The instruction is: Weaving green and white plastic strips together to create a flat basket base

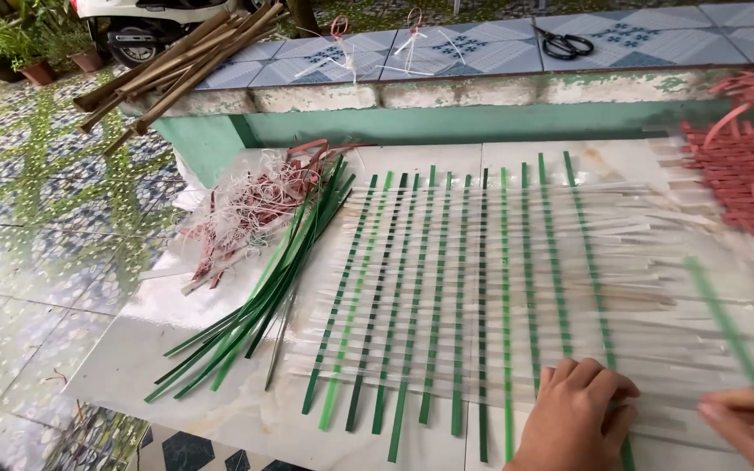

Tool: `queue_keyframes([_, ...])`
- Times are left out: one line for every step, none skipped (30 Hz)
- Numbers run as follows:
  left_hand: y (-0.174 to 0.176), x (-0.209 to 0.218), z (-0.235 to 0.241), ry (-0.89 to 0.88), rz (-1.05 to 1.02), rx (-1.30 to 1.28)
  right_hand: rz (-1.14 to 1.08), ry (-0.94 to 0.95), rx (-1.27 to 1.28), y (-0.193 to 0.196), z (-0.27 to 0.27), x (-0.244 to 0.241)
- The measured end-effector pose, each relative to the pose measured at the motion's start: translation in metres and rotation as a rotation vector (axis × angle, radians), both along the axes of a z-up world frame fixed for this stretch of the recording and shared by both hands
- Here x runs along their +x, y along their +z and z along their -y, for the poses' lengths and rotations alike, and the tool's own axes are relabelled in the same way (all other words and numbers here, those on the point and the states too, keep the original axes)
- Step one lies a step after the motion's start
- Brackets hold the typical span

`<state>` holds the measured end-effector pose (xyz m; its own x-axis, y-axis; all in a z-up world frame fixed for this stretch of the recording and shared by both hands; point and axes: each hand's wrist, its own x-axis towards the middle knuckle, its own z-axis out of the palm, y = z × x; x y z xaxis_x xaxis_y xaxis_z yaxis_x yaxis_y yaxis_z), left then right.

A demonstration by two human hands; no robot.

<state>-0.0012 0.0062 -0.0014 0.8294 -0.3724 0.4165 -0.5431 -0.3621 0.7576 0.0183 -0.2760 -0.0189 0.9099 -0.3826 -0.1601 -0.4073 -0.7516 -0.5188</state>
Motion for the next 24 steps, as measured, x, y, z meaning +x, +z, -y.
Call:
queue_keyframes([-0.002,0.000,0.000,0.024,0.041,0.003,-0.001,-0.001,-0.002,0.013,-0.059,-0.010])
queue_keyframes([-0.001,0.000,0.000,0.024,0.043,0.003,0.002,-0.001,-0.002,0.021,-0.068,-0.001])
queue_keyframes([0.000,0.000,0.000,0.029,0.045,0.001,-0.250,-0.001,-0.072,0.030,-0.076,0.008])
queue_keyframes([0.001,0.000,0.000,0.034,0.047,0.000,-0.501,-0.003,-0.142,0.038,-0.085,0.017])
queue_keyframes([0.003,0.001,-0.001,0.033,0.047,0.001,-0.501,-0.004,-0.140,0.041,-0.088,0.018])
queue_keyframes([0.005,0.001,-0.001,0.027,0.031,0.017,-0.530,0.030,-0.182,0.044,-0.092,0.019])
queue_keyframes([0.006,0.000,-0.001,0.019,0.012,0.030,-0.563,0.063,-0.224,0.046,-0.094,0.017])
queue_keyframes([0.007,-0.002,-0.002,0.018,0.007,0.030,-0.567,0.062,-0.224,0.042,-0.092,0.015])
queue_keyframes([0.009,-0.002,-0.003,0.018,0.005,0.025,-0.486,0.067,-0.134,0.039,-0.089,0.012])
queue_keyframes([0.011,-0.002,-0.004,0.019,0.003,0.020,-0.403,0.071,-0.044,0.036,-0.087,0.010])
queue_keyframes([0.007,-0.002,-0.002,0.020,0.002,0.020,-0.405,0.072,-0.045,0.031,-0.083,0.010])
queue_keyframes([0.003,-0.002,0.000,0.035,0.042,0.018,-0.387,0.087,-0.025,0.026,-0.080,0.011])
queue_keyframes([-0.002,-0.001,0.001,0.051,0.083,0.018,-0.366,0.104,-0.005,0.020,-0.077,0.012])
queue_keyframes([-0.007,0.000,0.002,0.053,0.084,0.019,-0.365,0.107,-0.004,0.017,-0.075,0.014])
queue_keyframes([-0.013,0.001,0.004,0.053,0.083,0.015,-0.380,0.121,-0.027,0.014,-0.073,0.016])
queue_keyframes([-0.018,0.002,0.005,0.052,0.082,0.011,-0.394,0.134,-0.049,0.010,-0.070,0.018])
queue_keyframes([-0.019,0.002,0.006,0.048,0.080,0.012,-0.396,0.131,-0.047,0.013,-0.073,0.015])
queue_keyframes([-0.020,0.002,0.006,0.068,0.107,0.003,-0.386,0.110,-0.074,0.016,-0.077,0.013])
queue_keyframes([-0.020,0.002,0.007,0.090,0.136,-0.009,-0.375,0.093,-0.104,0.021,-0.080,0.012])
queue_keyframes([-0.020,0.002,0.009,0.090,0.135,-0.009,-0.376,0.092,-0.104,0.015,-0.077,0.013])
queue_keyframes([-0.021,0.002,0.009,0.092,0.125,-0.010,-0.368,0.087,-0.106,0.008,-0.075,0.014])
queue_keyframes([-0.022,0.002,0.009,0.094,0.115,-0.010,-0.360,0.081,-0.107,0.001,-0.073,0.016])
queue_keyframes([-0.021,0.002,0.008,0.098,0.114,-0.007,-0.362,0.086,-0.105,0.001,-0.075,0.016])
queue_keyframes([-0.020,0.002,0.007,0.089,0.097,-0.003,-0.341,0.046,-0.082,0.002,-0.077,0.016])
